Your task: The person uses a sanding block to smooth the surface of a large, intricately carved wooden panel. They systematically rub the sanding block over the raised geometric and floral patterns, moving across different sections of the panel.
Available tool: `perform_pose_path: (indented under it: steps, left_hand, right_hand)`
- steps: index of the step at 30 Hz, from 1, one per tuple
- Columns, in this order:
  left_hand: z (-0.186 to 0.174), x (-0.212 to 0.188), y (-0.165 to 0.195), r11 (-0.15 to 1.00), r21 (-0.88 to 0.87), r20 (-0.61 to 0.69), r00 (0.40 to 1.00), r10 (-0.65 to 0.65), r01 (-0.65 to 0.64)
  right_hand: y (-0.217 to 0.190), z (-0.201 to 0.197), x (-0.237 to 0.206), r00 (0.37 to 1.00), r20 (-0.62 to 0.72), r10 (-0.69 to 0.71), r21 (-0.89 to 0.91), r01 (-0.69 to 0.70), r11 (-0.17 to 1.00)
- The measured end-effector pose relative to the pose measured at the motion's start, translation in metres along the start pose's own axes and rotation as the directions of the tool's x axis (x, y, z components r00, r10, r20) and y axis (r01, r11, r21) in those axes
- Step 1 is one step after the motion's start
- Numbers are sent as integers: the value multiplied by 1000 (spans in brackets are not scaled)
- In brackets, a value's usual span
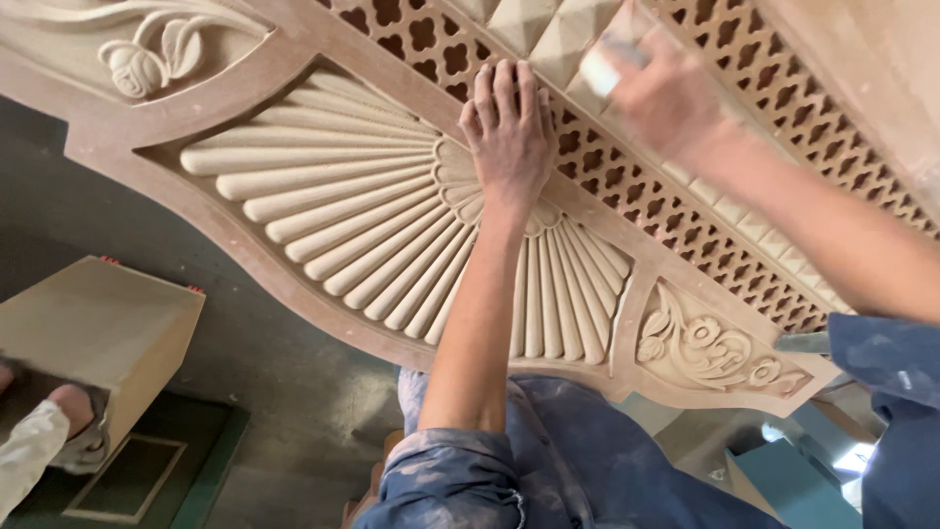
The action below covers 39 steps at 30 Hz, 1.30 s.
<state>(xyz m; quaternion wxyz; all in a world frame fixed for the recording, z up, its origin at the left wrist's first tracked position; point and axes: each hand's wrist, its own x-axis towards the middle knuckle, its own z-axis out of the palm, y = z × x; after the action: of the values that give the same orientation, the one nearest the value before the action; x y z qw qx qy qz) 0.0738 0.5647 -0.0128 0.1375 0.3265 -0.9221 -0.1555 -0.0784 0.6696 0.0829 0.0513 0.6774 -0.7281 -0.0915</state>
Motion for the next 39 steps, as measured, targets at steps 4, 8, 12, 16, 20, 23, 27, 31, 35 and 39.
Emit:
perform_pose_path:
  steps: [4,8,12,16,20,23,27,31,35,39]
  left_hand:
    - [1,0,-1,1000,-2,-7,1000,-1,1]
    - [-2,-1,1,1000,-14,21,1000,-8,8]
    - [-4,-2,2,1000,0,27,999,-20,20]
    - [1,-2,0,1000,-20,27,1000,-10,10]
    - [6,-3,-1,1000,-8,-2,1000,-8,8]
    - [5,-4,-1,1000,-13,-4,1000,1,-1]
    - [1,-3,0,1000,-3,4,1000,-8,8]
    - [-2,-3,0,1000,-2,-3,1000,1,-1]
    - [-3,-4,1,1000,-4,-8,1000,-4,4]
    - [-4,-6,1,1000,14,-17,1000,-11,12]
  right_hand:
    - [-1,7,-1,994,107,-21,-96,31,995]
    - [-2,25,-13,995,-68,73,115,-65,991]
    - [-9,37,-30,998,-45,49,62,-46,997]
    - [-11,35,-39,980,-78,181,92,-174,980]
    - [-9,27,-34,985,-18,170,60,-168,984]
    - [-14,22,-27,982,-37,184,97,-180,979]
    - [-36,24,-24,979,1,203,104,-202,974]
    - [-44,32,-33,989,-47,139,84,-135,987]
    - [-37,39,-46,991,-30,128,120,-123,985]
    - [-40,40,-52,991,-30,130,126,-126,984]
